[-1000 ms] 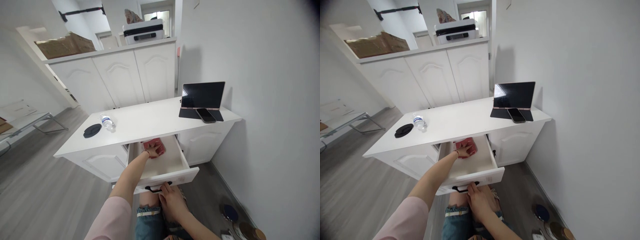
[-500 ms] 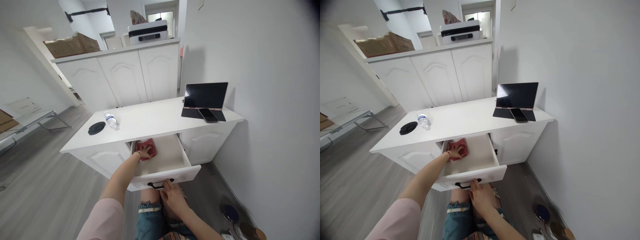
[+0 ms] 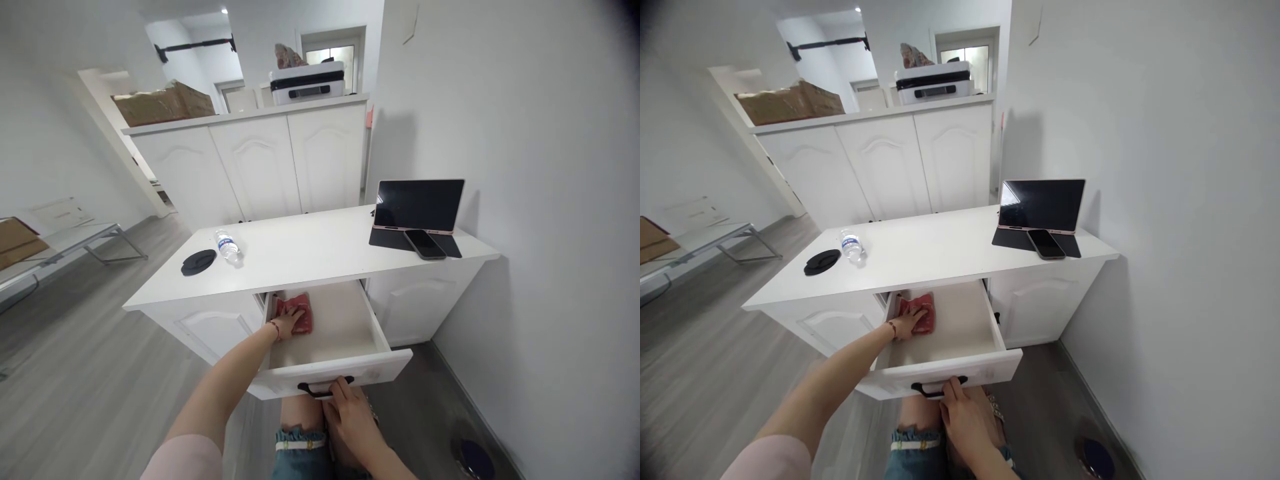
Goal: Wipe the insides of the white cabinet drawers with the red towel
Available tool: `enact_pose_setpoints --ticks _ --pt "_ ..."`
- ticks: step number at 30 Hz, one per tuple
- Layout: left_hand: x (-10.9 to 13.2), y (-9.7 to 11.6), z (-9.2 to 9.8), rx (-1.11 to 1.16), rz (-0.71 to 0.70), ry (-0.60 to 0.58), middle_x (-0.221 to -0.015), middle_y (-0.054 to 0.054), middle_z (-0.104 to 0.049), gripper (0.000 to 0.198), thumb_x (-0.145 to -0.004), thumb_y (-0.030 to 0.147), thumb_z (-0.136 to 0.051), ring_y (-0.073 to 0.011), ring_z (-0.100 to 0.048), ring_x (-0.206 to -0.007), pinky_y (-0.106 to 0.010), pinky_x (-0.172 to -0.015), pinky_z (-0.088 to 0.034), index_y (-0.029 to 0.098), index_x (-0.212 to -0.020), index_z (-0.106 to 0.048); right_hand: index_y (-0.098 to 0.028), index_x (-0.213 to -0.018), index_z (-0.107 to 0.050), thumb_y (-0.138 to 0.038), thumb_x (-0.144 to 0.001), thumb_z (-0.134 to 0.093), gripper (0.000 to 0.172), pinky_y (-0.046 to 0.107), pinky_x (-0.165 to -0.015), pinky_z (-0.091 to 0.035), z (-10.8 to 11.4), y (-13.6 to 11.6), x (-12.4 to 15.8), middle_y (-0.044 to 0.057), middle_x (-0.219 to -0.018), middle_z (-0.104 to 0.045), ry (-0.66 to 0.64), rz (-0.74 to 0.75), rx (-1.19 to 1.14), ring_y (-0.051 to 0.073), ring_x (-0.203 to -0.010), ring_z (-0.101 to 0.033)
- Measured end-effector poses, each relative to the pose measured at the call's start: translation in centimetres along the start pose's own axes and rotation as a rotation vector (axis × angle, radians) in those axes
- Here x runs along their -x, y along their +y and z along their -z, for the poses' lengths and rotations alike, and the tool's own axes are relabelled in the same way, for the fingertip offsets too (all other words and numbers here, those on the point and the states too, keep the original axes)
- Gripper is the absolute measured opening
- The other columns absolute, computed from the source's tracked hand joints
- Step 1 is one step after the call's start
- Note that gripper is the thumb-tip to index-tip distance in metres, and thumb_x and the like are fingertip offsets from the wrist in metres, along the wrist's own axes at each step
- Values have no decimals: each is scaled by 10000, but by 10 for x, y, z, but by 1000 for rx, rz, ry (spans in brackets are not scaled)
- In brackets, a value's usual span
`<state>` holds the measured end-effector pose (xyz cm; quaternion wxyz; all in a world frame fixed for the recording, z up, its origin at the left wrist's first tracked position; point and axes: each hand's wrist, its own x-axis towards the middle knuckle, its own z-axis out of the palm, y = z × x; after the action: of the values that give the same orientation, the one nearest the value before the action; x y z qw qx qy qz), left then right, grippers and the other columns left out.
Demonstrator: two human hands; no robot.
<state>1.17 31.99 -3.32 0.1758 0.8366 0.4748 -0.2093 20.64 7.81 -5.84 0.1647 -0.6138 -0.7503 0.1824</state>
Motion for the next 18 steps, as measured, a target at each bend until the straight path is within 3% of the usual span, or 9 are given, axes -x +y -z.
enact_pose_setpoints --ticks 5,9,12,18 --pt "9 2 1 -94 31 67 -1562 -118 -133 723 -767 262 -526 -376 -105 -1411 -555 -1036 -319 261 -1448 -282 -173 -1107 -585 -180 -905 -433 252 330 -767 -435 -1 0 -1 104 -1289 -554 -22 -15 23 234 -905 -609" --pt "11 7 2 -114 76 54 -1503 -156 -274 641 -825 265 -458 -390 -446 -1238 -523 -951 -414 279 -1446 -299 -181 -1085 -589 -183 -905 -434 237 325 -791 -432 5 -3 -1 88 -1267 -567 -21 -18 13 227 -912 -604" --pt "10 13 -2 -113 78 6 -1470 -173 -340 694 -814 246 -455 -369 -549 -1133 -502 -918 -444 251 -1473 -234 -183 -1079 -589 -188 -905 -437 231 329 -787 -434 8 -4 -1 83 -1254 -573 -33 -16 8 228 -909 -600" --pt "16 23 -10 -62 -25 -67 -1469 -197 -363 1025 -567 127 -622 -364 -530 -1174 -433 -935 -456 155 -1490 -179 -184 -1086 -582 -184 -908 -433 232 325 -785 -427 5 -2 0 86 -1268 -562 -17 -1 12 227 -915 -600"
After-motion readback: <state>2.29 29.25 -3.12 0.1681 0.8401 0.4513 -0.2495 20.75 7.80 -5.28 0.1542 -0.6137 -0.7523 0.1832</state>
